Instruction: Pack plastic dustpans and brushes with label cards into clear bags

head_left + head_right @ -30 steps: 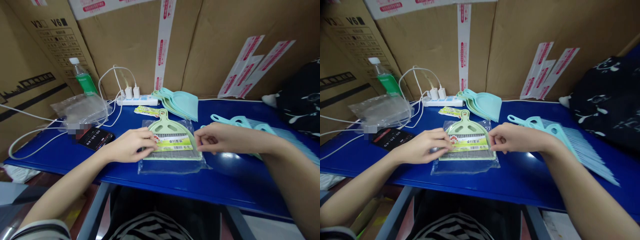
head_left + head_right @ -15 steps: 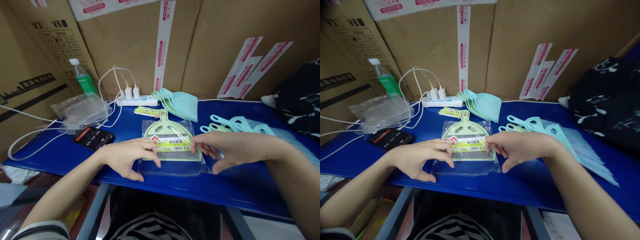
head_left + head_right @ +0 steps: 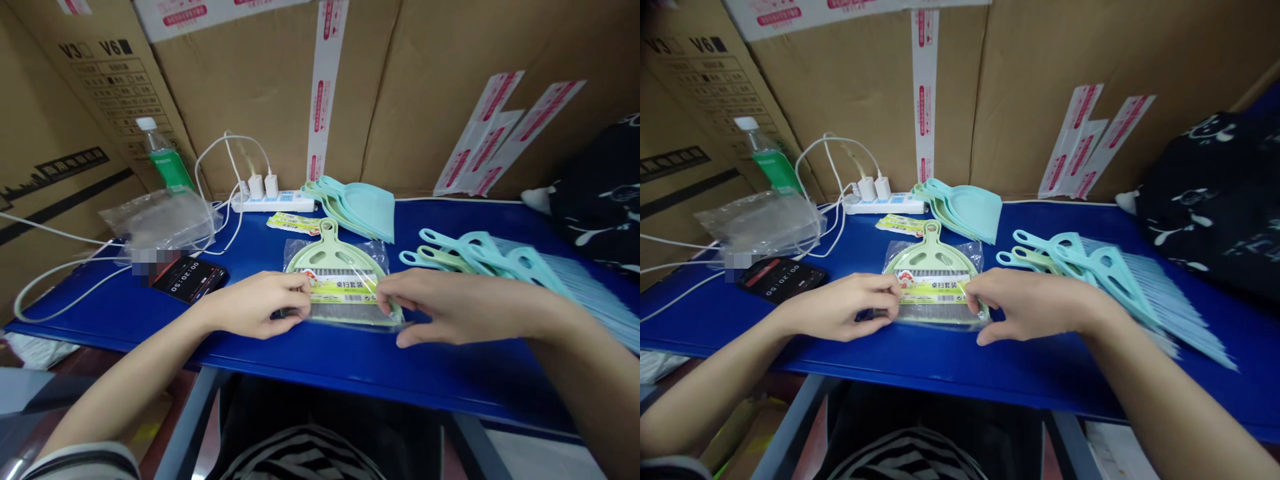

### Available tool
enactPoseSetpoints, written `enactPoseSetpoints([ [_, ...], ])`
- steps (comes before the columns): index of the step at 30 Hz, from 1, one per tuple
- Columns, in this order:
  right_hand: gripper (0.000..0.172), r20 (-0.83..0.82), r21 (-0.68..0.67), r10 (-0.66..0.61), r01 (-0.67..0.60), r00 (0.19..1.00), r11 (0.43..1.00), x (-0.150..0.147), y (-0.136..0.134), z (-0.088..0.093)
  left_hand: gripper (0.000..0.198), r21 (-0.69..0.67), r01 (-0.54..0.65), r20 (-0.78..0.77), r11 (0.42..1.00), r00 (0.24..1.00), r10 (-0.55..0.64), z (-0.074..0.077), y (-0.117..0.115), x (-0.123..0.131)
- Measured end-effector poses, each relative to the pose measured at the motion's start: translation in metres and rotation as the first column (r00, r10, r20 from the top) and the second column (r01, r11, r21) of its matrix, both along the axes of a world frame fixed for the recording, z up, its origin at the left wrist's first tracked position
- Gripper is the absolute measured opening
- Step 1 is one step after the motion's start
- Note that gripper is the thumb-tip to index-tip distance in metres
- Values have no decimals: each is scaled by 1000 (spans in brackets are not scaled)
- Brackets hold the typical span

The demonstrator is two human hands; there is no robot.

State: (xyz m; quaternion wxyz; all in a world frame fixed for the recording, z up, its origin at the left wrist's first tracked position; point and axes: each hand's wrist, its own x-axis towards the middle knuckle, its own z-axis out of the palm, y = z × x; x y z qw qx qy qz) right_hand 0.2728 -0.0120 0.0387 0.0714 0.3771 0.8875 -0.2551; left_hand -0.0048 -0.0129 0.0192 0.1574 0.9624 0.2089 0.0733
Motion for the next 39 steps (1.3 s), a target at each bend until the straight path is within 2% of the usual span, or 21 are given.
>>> enactPoseSetpoints([
  [6, 32, -147, 42, 49, -43, 988, 998, -10, -3, -6, 17, -44, 19, -18, 999, 1000, -20, 3, 2, 0],
  [16, 9, -116, 78, 51, -42, 992, 996, -23, -4, -8, 18, -29, -46, -37, 999, 998, 45, 3, 1, 2],
  [21, 15, -98, 74, 24, -17, 995, 997, -27, -1, -5, 21, 1, -91, 2, 996, 996, 91, 1, 0, 4],
  [32, 17, -139, 77, 1, 10, 990, 997, -25, 1, -7, 25, -4, -122, -48, 992, 991, 122, -1, 0, 6],
  [39, 20, -153, 53, 19, -11, 988, 999, -26, 3, -9, 21, 83, -135, 13, 987, 991, 134, -4, -1, 6],
])
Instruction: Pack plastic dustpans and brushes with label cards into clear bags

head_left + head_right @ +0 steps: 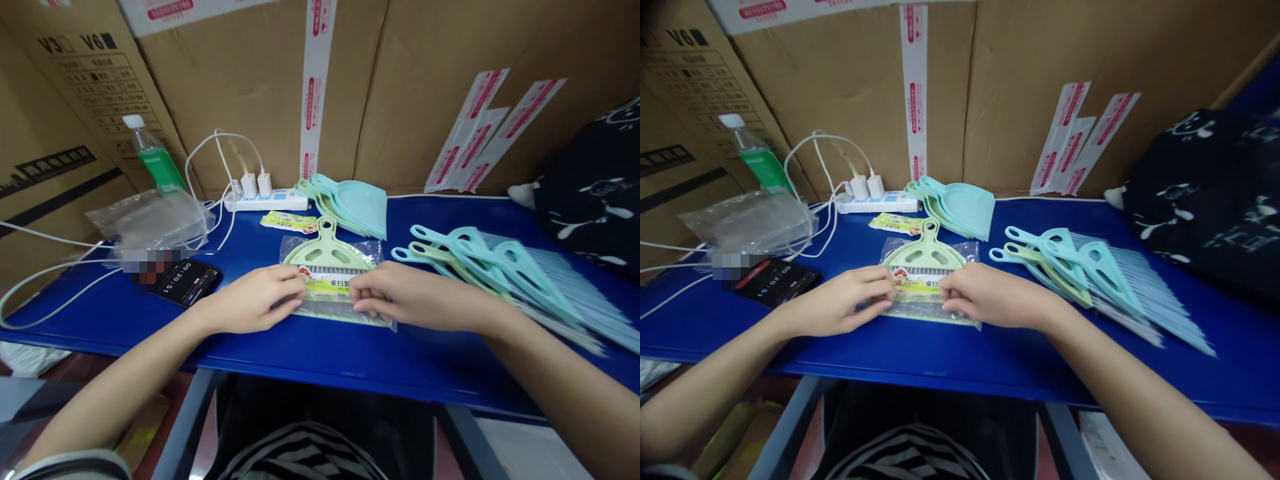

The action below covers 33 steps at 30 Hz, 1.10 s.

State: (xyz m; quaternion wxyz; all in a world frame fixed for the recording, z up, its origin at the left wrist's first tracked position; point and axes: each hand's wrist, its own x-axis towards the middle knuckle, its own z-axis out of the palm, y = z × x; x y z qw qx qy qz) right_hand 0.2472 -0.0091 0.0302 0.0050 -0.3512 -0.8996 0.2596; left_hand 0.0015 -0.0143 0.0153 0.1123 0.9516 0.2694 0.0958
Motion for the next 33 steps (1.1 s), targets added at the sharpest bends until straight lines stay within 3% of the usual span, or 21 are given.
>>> enactPoseSetpoints([
  [11, 12, -29, -120, -39, 35, 999, 992, 0, -2, 5, 21, -11, -42, -119, 999, 992, 41, 0, 1, 0],
  [17, 15, 39, 7, -113, 113, 993, 994, 1, -2, -5, 22, -23, -99, -105, 995, 990, 96, -1, 0, 3],
  [24, 21, -16, 134, -91, 92, 996, 987, 0, -3, -7, 22, -29, -197, -73, 980, 978, 195, -4, -1, 6],
  [33, 22, -25, 148, -91, 94, 995, 984, -3, 0, -14, 19, 274, -385, -193, 881, 876, 443, -10, -2, 11],
])
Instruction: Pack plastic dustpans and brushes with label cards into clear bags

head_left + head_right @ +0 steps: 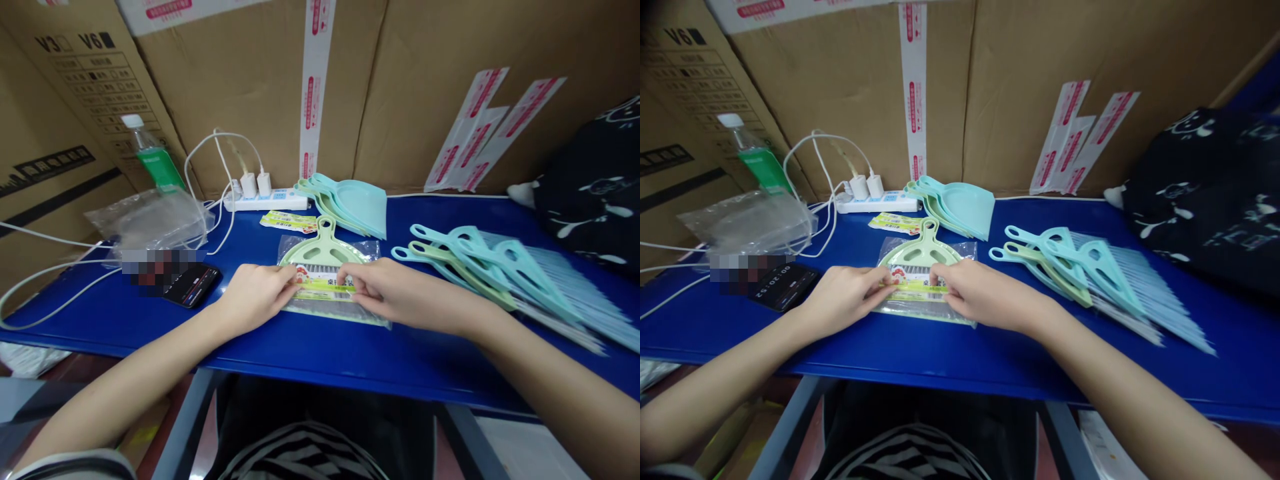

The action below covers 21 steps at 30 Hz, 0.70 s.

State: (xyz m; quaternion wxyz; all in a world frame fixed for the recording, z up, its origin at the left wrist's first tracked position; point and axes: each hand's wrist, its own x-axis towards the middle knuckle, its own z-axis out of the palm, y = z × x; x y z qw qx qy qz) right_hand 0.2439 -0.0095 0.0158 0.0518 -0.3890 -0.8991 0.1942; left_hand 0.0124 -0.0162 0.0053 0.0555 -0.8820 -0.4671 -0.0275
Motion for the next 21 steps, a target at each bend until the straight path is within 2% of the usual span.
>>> enactPoseSetpoints([
  [5, 19, -6, 26, 9, -9, 1000, 1000, 2, 1, -3, 19, -70, 80, 112, 994, 991, -72, 6, 2, -8],
  [8, 19, 7, 11, 6, -6, 1000, 1000, 2, 2, -4, 14, -95, 134, 178, 986, 977, -116, 9, 3, -12],
  [11, 19, 12, -6, 0, 0, 1000, 1000, 2, 2, -4, 17, -115, 169, 234, 979, 962, -139, 9, 5, -12],
  [21, 22, -50, -6, 11, -11, 999, 1000, 3, 1, -2, 19, -244, 174, 325, 954, 942, -89, 7, 4, -8],
])
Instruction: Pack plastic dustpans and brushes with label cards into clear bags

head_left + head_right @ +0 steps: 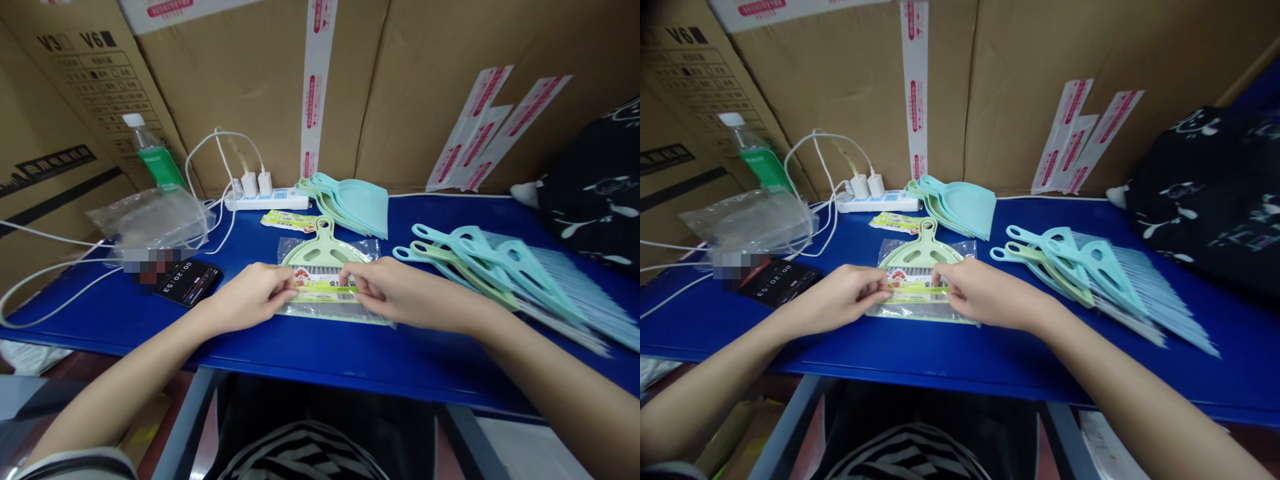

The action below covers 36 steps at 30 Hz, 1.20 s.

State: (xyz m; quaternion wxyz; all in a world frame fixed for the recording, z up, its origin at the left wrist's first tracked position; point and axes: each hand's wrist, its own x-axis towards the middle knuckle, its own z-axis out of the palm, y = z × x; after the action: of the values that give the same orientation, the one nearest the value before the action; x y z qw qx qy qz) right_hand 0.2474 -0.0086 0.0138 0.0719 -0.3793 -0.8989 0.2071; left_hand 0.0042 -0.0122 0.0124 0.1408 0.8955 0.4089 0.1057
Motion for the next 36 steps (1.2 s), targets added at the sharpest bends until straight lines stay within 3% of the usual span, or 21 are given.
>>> enactPoseSetpoints([
  [4, 23, 18, 24, 4, -4, 1000, 1000, -3, -1, 0, 10, 42, -68, -56, 997, 996, 71, -3, -2, 3],
  [9, 24, 63, 71, -10, 5, 998, 997, -6, 0, 1, 5, 243, -101, -136, 965, 981, 137, -4, -3, 3],
  [13, 25, 83, 91, -5, -3, 997, 996, -7, -2, 3, 9, 274, -8, -126, 962, 991, 44, -4, -1, -1],
  [20, 26, 238, 219, -45, -8, 970, 976, -10, -8, 4, 42, 235, 253, -161, 939, 962, -219, -8, 0, 0],
  [24, 21, 321, 307, -99, -5, 942, 952, -9, -10, 7, 45, 224, 270, -219, 936, 950, -222, -8, 0, 1],
  [30, 24, 329, 330, -150, 36, 932, 943, 5, -8, 6, 46, 238, 279, -247, 930, 944, -220, -8, 1, 1],
  [34, 27, 311, 348, -123, 8, 943, 937, 8, -7, 8, 51, 237, 281, -293, 930, 933, -208, -7, 0, 3],
  [36, 30, 270, 370, -45, -60, 962, 927, 6, -6, 10, 53, 238, 286, -318, 928, 926, -204, -6, -1, 4],
])
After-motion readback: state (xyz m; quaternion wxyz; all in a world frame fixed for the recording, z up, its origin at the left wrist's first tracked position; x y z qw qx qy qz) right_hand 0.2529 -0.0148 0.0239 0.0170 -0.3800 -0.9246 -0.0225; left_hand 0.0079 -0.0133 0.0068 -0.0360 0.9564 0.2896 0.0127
